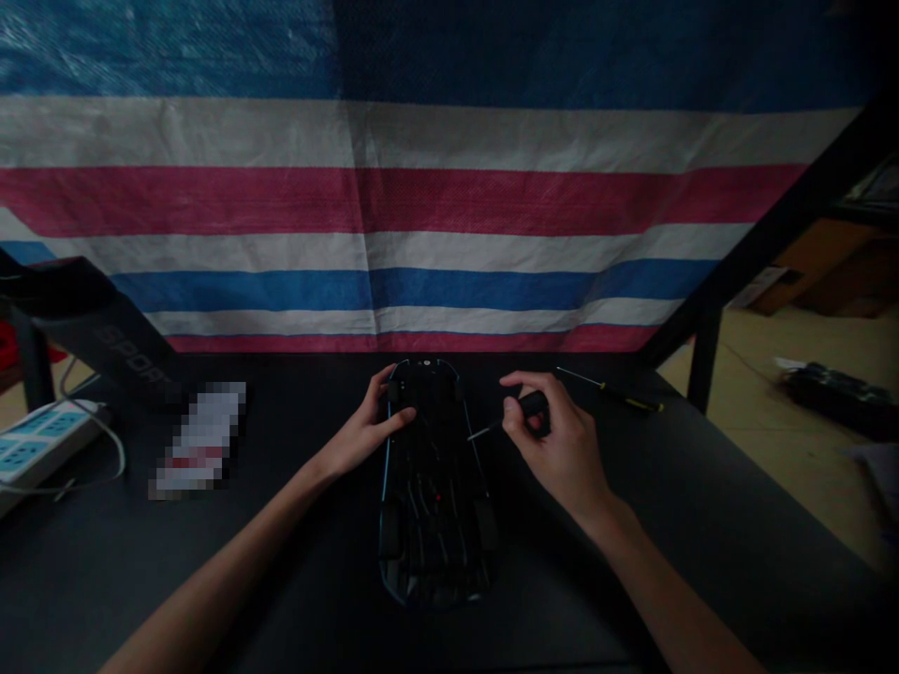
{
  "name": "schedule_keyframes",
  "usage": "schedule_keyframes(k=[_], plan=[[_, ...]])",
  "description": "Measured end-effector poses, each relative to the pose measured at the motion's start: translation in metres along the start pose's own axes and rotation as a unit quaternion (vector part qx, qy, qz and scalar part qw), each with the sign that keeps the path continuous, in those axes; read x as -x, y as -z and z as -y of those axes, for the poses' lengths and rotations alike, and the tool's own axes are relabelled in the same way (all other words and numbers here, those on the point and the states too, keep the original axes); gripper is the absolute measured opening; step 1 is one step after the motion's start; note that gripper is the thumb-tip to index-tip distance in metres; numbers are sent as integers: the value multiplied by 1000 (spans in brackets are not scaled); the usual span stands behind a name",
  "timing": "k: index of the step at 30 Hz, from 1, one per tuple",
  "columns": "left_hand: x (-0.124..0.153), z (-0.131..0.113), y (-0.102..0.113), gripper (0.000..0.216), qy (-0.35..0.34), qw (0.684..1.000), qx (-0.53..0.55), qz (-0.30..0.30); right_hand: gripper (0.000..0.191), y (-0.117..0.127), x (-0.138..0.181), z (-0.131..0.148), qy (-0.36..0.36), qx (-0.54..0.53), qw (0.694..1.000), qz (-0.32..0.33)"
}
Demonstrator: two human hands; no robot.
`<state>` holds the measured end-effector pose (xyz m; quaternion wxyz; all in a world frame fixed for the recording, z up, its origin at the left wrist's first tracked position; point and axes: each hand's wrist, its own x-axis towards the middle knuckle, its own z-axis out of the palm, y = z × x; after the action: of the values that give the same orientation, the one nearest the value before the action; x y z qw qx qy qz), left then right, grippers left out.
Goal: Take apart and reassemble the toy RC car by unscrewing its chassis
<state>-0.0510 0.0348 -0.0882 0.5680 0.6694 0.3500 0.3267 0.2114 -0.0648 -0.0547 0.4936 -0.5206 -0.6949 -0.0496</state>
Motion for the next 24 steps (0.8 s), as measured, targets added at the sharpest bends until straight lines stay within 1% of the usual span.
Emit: schedule_keyframes(k=[12, 15, 18, 21, 24], plan=[[1, -1, -1, 79, 1, 1000, 3, -4, 14, 0, 0, 0, -1, -9, 1000, 7], [1, -1, 0, 77, 0, 1000, -1, -3, 15, 1, -1, -1, 11, -13, 1000, 9], [1, -1, 0, 79, -1, 1000, 1, -2, 17, 3, -2, 0, 39, -14, 999, 18], [0, -1, 0, 79, 1, 1000, 0, 0, 12, 5, -2, 3, 67, -8, 998, 19], [0, -1, 0, 78, -4, 1000, -7, -1, 8, 4, -2, 6, 64, -8, 998, 9]])
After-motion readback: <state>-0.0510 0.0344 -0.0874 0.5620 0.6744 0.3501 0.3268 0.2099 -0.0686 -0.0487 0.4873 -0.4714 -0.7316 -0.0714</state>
